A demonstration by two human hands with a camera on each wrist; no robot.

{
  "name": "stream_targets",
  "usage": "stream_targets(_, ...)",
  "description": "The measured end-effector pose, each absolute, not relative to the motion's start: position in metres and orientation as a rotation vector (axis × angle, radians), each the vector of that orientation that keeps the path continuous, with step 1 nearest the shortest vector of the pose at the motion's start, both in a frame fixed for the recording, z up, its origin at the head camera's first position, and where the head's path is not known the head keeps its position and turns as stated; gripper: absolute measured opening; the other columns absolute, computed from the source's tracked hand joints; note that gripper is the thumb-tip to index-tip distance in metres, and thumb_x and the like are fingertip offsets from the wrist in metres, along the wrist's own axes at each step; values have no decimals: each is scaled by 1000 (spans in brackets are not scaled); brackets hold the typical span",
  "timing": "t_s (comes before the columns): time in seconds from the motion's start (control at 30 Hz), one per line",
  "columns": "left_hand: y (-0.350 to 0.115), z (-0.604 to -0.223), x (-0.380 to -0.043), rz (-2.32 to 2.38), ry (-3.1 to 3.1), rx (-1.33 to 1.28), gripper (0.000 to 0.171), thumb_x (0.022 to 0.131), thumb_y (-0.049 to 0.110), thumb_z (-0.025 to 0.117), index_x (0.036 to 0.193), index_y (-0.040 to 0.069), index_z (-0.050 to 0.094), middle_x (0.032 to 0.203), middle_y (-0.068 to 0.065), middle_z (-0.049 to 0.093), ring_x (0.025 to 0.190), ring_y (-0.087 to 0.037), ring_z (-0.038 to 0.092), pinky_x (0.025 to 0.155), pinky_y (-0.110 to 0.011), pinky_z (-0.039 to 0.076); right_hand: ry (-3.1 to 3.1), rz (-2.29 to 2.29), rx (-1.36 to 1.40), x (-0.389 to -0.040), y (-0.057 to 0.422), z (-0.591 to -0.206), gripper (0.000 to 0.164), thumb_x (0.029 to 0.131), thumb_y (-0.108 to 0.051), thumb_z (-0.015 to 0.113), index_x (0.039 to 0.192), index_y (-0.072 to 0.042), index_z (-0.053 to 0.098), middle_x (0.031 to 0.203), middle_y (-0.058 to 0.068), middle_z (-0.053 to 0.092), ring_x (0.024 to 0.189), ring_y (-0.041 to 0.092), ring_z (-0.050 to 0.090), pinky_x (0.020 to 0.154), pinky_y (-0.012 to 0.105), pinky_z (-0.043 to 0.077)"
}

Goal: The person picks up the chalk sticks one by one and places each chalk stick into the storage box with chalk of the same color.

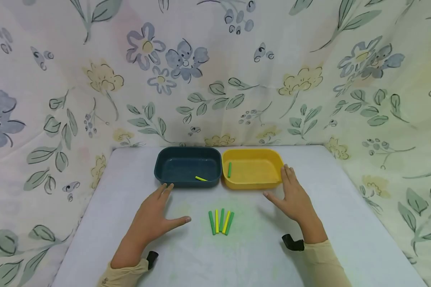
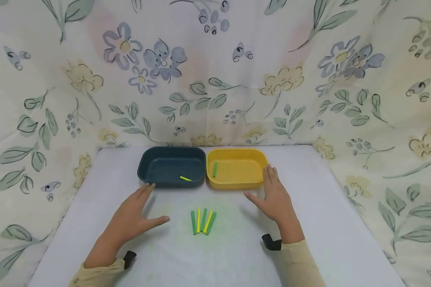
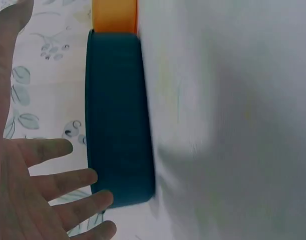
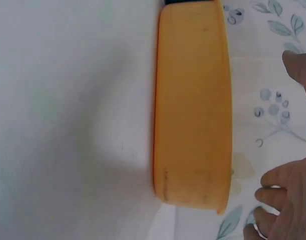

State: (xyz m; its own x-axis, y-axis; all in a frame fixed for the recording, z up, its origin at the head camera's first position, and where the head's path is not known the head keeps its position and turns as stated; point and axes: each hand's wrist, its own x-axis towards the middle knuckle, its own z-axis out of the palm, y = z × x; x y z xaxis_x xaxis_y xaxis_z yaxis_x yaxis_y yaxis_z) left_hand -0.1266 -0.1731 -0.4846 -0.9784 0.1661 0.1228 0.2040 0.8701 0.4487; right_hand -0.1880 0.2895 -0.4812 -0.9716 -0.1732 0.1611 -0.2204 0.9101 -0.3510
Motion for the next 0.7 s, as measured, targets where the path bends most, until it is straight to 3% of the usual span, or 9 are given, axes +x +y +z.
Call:
stream_targets(0.27,-160,-491,-125,-792,-2975,-337,111,73,89,73,151,11,59,147,-11,61,135,-35,60,111,-59,51,-2985,554,285,-211,298,-482,116,97,-75,58,170,-1,7,180,17,1,166,42,6,123,72,27)
stream_targets(0.7,-140,-494,-124,-902,-2979,-502,105,69,84,81,144,12,66,134,-3,66,124,-22,64,109,-48,54,-3056,587,241,-235,300,-495,120,96,-79,54,170,0,1,179,19,0,166,42,4,126,70,24)
